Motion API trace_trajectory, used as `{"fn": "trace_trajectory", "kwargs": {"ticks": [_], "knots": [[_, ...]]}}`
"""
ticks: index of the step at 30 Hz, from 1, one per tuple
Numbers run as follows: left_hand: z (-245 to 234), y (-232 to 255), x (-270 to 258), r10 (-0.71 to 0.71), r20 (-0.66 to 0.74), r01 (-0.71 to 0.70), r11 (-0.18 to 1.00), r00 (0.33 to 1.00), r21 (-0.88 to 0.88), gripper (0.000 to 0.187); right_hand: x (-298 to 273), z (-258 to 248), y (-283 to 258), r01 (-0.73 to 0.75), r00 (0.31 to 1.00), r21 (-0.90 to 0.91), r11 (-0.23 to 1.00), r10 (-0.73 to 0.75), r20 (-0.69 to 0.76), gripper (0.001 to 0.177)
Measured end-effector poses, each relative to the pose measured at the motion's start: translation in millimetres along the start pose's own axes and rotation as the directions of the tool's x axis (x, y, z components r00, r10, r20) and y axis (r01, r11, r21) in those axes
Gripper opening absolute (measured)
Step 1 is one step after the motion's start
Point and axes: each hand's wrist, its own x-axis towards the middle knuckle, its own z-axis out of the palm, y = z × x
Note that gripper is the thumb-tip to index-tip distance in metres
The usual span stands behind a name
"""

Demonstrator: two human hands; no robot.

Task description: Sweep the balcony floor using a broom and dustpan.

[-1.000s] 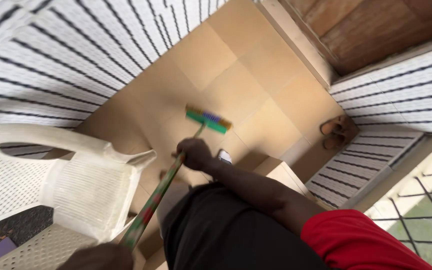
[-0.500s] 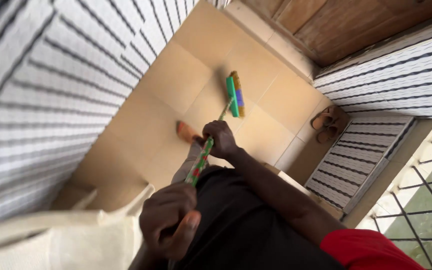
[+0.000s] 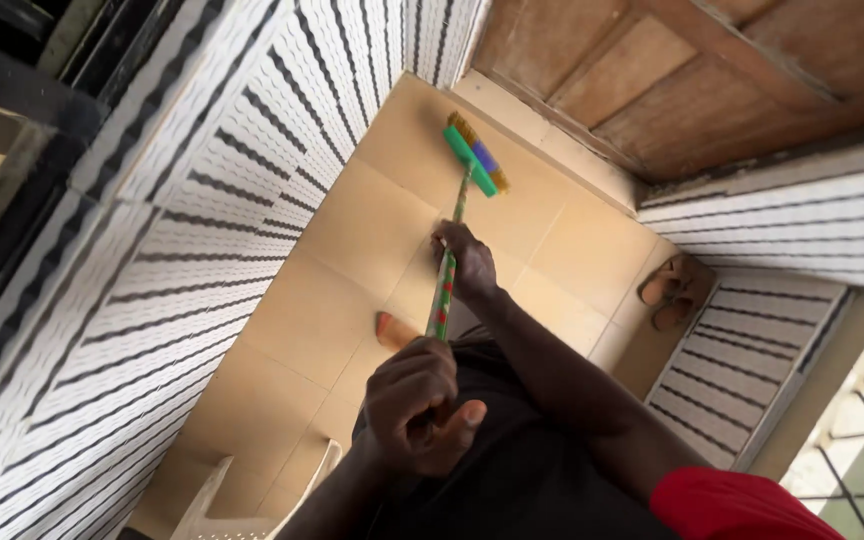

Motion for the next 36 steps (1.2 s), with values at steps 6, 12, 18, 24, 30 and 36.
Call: {"fn": "trace_trajectory", "kwargs": {"ticks": [6, 12, 18, 24, 30, 36], "knots": [[-4, -81, 78, 0.007, -0.01, -0.008, 1.0, 1.0, -0.021, 0.025, 81, 66, 81, -0.271, 0.962, 0.163, 0.949, 0.261, 0.081, 0.019], [-22, -134, 142, -0.124, -0.174, 0.142, 0.985, 0.977, 0.093, 0.023, 151, 142, 148, -0.191, 0.973, 0.63, 0.752, 0.232, 0.018, 0.029], [-43, -147, 173, -0.171, -0.32, 0.2, 0.978, 0.932, 0.06, 0.029, 205, 142, 116, -0.119, 0.988, 0.227, 0.967, 0.093, 0.124, 0.021], [-68, -157, 194, -0.135, -0.343, 0.167, 0.984, 0.93, 0.063, 0.028, 248, 139, 106, -0.09, 0.907, 0.02, 0.996, 0.073, 0.415, 0.027], [-55, -133, 169, -0.249, -0.402, 0.283, 0.959, 0.881, 0.026, 0.031, 182, 195, 179, 0.188, 0.856, 0.205, 0.961, -0.263, 0.446, 0.028], [-58, -81, 173, -0.276, -0.47, 0.362, 0.927, 0.838, 0.102, 0.038, 164, 166, 119, 0.244, 0.748, 0.409, 0.879, -0.439, 0.498, 0.028]]}}
